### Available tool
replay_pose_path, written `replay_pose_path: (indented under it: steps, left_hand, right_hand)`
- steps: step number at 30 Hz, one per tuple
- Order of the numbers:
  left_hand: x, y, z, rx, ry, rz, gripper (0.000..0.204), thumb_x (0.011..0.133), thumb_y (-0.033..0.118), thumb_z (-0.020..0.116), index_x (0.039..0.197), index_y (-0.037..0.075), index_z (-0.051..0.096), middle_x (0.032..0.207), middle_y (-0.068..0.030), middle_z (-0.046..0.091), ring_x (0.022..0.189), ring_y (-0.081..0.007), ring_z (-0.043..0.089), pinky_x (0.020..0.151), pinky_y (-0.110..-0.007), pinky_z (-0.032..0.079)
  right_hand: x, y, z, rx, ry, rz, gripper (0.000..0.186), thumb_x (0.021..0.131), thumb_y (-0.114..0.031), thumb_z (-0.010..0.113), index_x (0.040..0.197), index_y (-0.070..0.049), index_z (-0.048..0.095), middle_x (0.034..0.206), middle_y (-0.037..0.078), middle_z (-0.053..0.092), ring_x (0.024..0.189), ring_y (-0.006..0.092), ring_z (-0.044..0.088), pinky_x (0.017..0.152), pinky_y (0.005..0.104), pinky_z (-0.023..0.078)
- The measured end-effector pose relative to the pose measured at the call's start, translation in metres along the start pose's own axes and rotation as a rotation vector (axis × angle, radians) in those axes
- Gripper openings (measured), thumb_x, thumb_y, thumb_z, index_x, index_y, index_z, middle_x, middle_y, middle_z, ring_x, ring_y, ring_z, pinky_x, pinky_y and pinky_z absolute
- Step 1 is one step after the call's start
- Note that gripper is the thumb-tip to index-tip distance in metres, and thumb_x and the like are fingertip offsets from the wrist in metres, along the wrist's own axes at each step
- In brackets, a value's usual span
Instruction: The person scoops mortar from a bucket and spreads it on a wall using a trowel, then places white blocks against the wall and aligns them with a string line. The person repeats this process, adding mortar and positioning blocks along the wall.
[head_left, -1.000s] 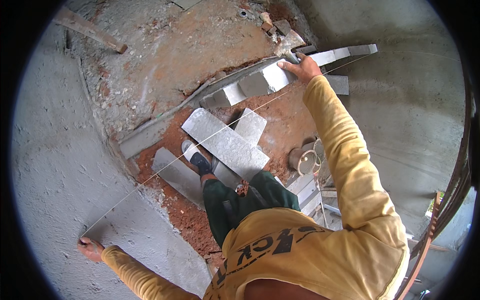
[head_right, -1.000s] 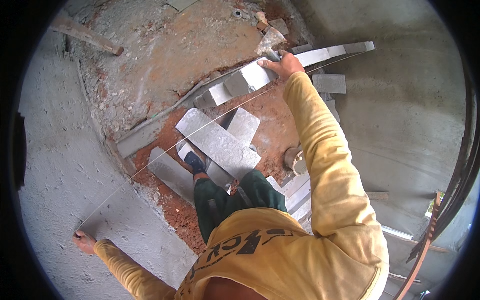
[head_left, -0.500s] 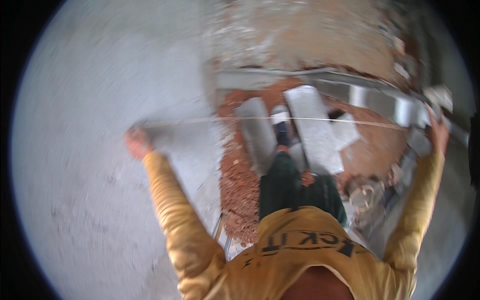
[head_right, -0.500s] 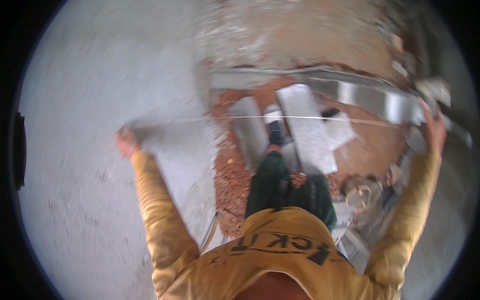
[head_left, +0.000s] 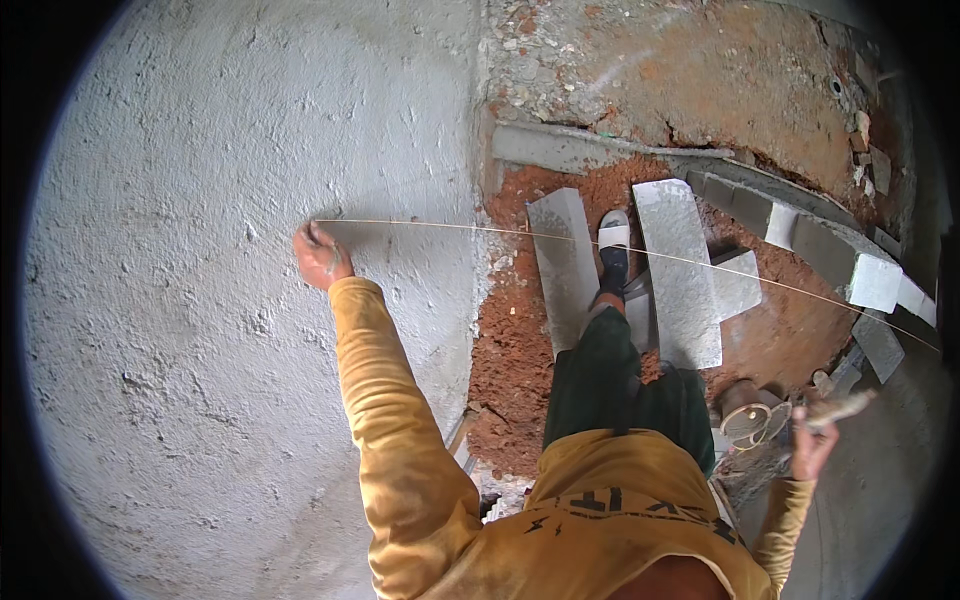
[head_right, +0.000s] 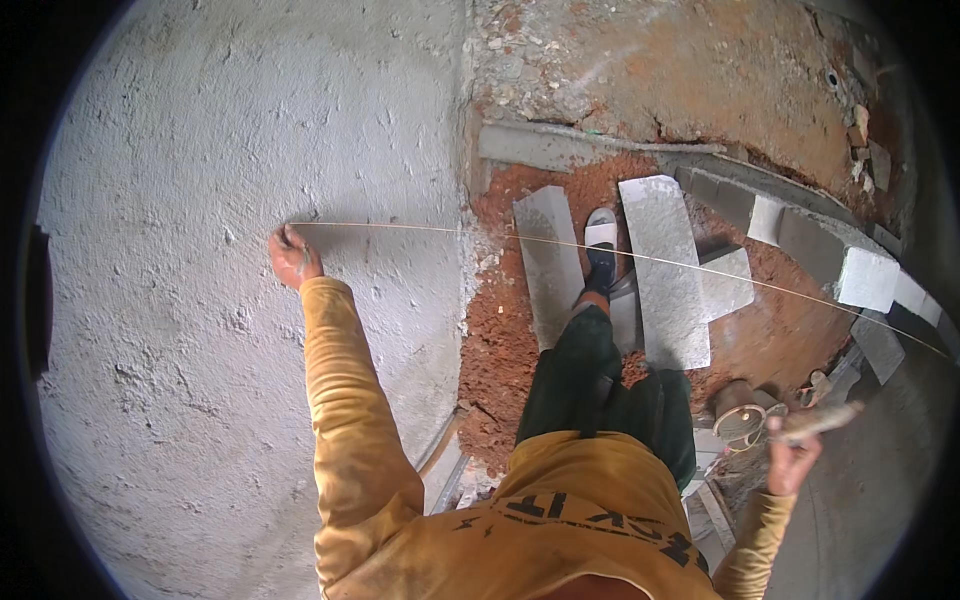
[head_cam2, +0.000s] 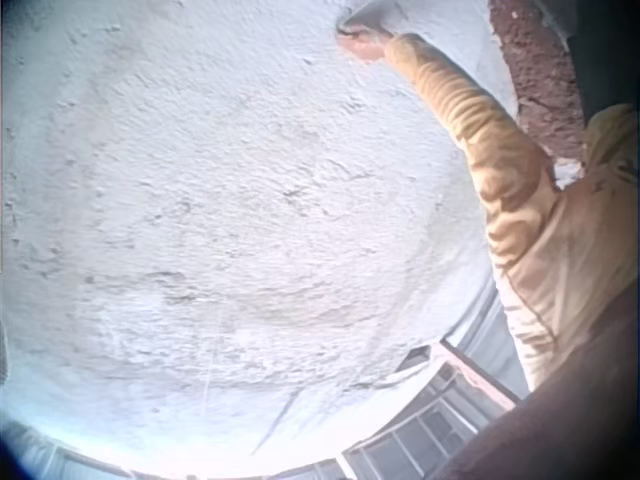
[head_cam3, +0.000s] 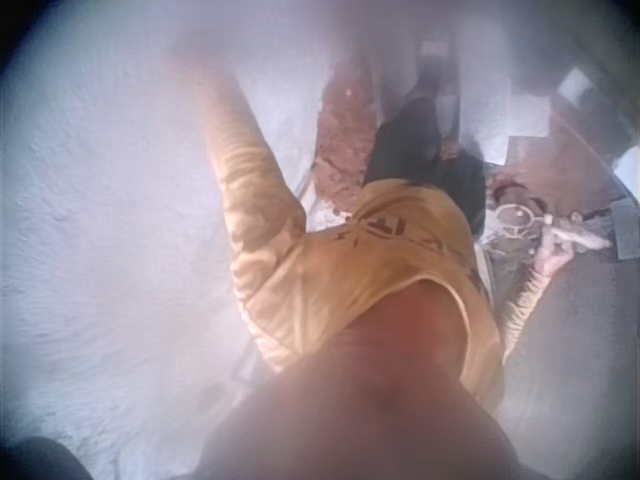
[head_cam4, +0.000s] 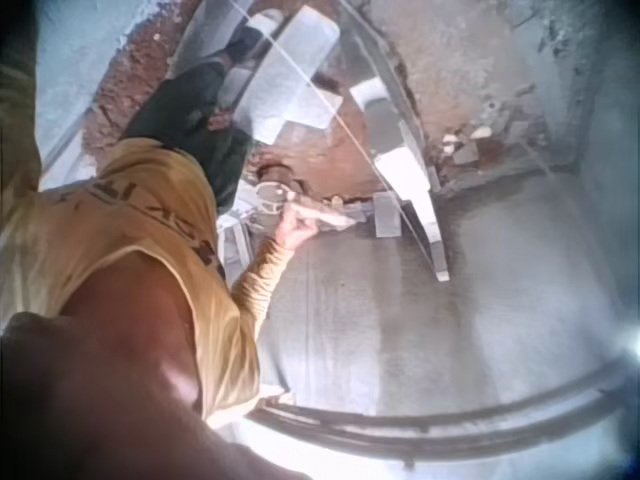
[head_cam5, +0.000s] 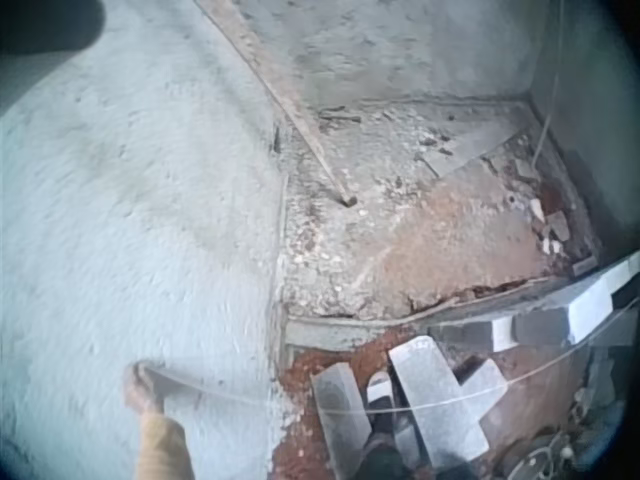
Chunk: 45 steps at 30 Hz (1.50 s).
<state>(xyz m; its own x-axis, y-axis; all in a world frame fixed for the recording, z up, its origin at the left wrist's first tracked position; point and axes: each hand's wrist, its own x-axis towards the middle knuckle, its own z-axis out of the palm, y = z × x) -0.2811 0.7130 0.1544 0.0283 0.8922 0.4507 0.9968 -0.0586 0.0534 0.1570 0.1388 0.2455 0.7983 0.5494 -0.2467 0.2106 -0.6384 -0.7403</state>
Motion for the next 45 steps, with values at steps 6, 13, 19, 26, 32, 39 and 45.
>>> replay_pose_path:
  steps: [6, 13, 19, 26, 32, 39, 45]
  left_hand:
    - [0.004, 0.005, -0.004, -0.060, 0.019, -0.011, 0.018, 0.090, 0.019, 0.056, 0.098, 0.005, 0.065, 0.092, -0.0129, 0.068, 0.078, -0.0275, 0.066, 0.070, -0.035, 0.051]
    - [0.000, -0.018, 0.014, -0.059, 0.048, 0.068, 0.020, 0.089, 0.018, 0.057, 0.102, 0.006, 0.065, 0.096, -0.0138, 0.068, 0.085, -0.0276, 0.066, 0.074, -0.034, 0.051]
    - [0.015, -0.081, 0.039, -0.358, -0.214, -0.174, 0.038, 0.088, 0.020, 0.056, 0.121, 0.002, 0.056, 0.119, -0.0147, 0.060, 0.110, -0.0246, 0.057, 0.092, -0.034, 0.045]
    - [0.020, -0.062, 0.037, 0.059, -0.105, 0.036, 0.031, 0.091, 0.028, 0.049, 0.116, 0.015, 0.062, 0.113, -0.0096, 0.064, 0.100, -0.0288, 0.062, 0.081, -0.035, 0.049]
    - [0.023, -0.063, 0.035, 0.067, -0.093, 0.103, 0.031, 0.093, 0.031, 0.046, 0.113, 0.013, 0.063, 0.112, -0.0070, 0.065, 0.099, -0.0261, 0.063, 0.080, -0.035, 0.049]
    - [0.022, -0.061, 0.033, 0.050, -0.145, 0.033, 0.033, 0.091, 0.026, 0.047, 0.119, 0.014, 0.060, 0.115, -0.0050, 0.064, 0.100, -0.0224, 0.062, 0.083, -0.034, 0.048]
    - [-0.031, -0.032, 0.119, -0.421, -0.263, 0.083, 0.038, 0.093, 0.026, 0.046, 0.122, 0.004, 0.057, 0.117, -0.0140, 0.061, 0.106, -0.0256, 0.059, 0.090, -0.037, 0.047]
  right_hand:
    - [-0.034, 0.033, 0.067, 0.242, -0.353, 0.503, 0.013, 0.082, -0.009, 0.068, 0.089, 0.000, 0.062, 0.071, -0.003, 0.055, 0.058, 0.0029, 0.042, 0.051, 0.0210, 0.035]
    - [-0.035, 0.058, 0.081, 0.154, -0.346, 0.604, 0.022, 0.082, -0.020, 0.069, 0.089, 0.000, 0.063, 0.065, -0.005, 0.053, 0.051, 0.0034, 0.040, 0.044, 0.0218, 0.032]
    - [-0.022, 0.063, 0.079, 0.036, -0.402, 0.473, 0.028, 0.084, -0.025, 0.068, 0.097, -0.001, 0.067, 0.072, 0.003, 0.064, 0.060, 0.0087, 0.054, 0.057, 0.0281, 0.047]
    - [-0.029, 0.058, 0.084, -0.147, -0.391, 0.528, 0.066, 0.076, -0.042, 0.074, 0.111, 0.012, 0.058, 0.072, 0.020, 0.065, 0.071, 0.0183, 0.065, 0.070, 0.0331, 0.051]
    - [-0.030, 0.044, 0.083, -0.149, -0.456, 0.517, 0.069, 0.077, -0.048, 0.070, 0.111, 0.010, 0.058, 0.072, 0.023, 0.065, 0.069, 0.0256, 0.066, 0.070, 0.0345, 0.051]
    - [-0.028, 0.050, 0.090, -0.159, -0.479, 0.567, 0.066, 0.077, -0.050, 0.068, 0.111, 0.006, 0.060, 0.083, 0.023, 0.066, 0.081, 0.0283, 0.066, 0.075, 0.0365, 0.050]
    - [-0.054, 0.072, 0.064, -0.086, -0.333, 0.659, 0.043, 0.080, -0.039, 0.070, 0.103, -0.003, 0.067, 0.094, 0.014, 0.069, 0.090, 0.0270, 0.066, 0.083, 0.0372, 0.050]
